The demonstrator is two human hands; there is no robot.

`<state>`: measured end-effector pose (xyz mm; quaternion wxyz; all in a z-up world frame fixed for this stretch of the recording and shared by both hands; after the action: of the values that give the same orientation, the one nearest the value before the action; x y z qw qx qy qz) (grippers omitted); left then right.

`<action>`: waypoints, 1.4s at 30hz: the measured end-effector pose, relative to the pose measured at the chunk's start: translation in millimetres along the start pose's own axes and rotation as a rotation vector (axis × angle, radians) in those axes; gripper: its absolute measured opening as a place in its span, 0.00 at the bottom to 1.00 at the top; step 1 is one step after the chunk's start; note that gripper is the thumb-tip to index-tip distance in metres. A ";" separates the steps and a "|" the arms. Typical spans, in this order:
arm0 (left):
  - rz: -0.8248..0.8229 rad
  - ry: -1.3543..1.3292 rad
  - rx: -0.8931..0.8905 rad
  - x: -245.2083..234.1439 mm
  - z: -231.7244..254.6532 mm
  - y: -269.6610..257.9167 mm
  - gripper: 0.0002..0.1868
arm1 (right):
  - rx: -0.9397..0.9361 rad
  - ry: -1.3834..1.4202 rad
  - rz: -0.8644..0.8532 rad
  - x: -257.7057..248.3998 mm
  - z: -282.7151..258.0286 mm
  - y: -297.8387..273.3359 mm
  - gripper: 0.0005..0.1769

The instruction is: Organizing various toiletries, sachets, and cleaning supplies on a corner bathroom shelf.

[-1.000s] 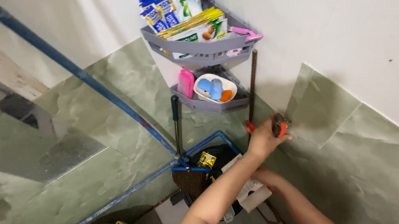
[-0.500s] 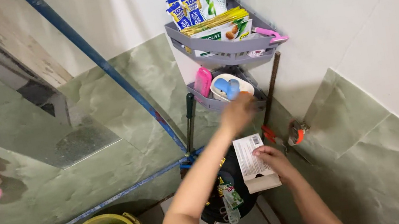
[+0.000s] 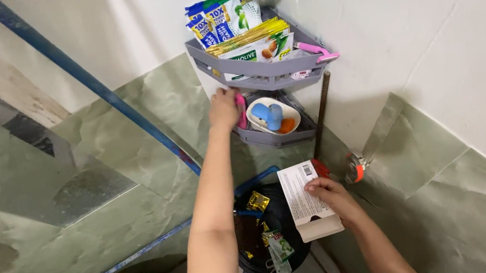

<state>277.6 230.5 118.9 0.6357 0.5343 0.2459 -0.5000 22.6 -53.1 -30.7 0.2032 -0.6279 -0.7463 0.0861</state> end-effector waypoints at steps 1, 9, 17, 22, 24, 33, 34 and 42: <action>-0.004 0.000 0.001 -5.4 6.6 -1.0 0.22 | 0.002 0.002 0.002 -2.8 1.8 1.1 0.10; 0.209 -0.154 -0.358 -38.9 14.6 -13.0 0.38 | -0.066 0.082 -0.016 -7.6 -4.6 4.4 0.11; 0.088 0.072 -0.307 45.8 -24.1 0.8 0.14 | -0.040 0.068 0.004 -3.3 -4.8 5.1 0.11; 0.185 -0.166 -0.213 -38.3 28.3 -42.6 0.22 | -0.028 0.052 -0.004 2.9 -10.6 -2.2 0.11; 0.329 -0.331 -0.034 -48.1 42.3 -63.4 0.19 | 0.070 0.035 0.057 5.7 -14.5 -10.4 0.20; -0.013 -0.605 -0.004 -0.5 70.5 -213.3 0.27 | 0.118 0.294 -0.057 -6.3 47.8 38.9 0.26; -0.013 -0.602 -0.014 -5.1 73.2 -226.0 0.27 | 0.126 0.292 -0.062 -11.4 64.4 51.1 0.26; -0.164 -0.739 -0.035 3.0 103.9 -299.7 0.31 | 0.185 0.553 -0.233 -18.4 137.2 87.4 0.26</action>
<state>-13.5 154.5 18.5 0.6484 0.2855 0.0504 -0.7040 47.4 -36.4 -191.7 0.4633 -0.5168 -0.7185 -0.0444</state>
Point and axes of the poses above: each hand's wrist, its own y-axis towards the middle knuckle, its own x-axis out of the palm, z = x × y, the point moved 8 cm from there along y, towards the middle knuckle, and after that the axes turned 1 degree about -z, right-handed, at the moved point
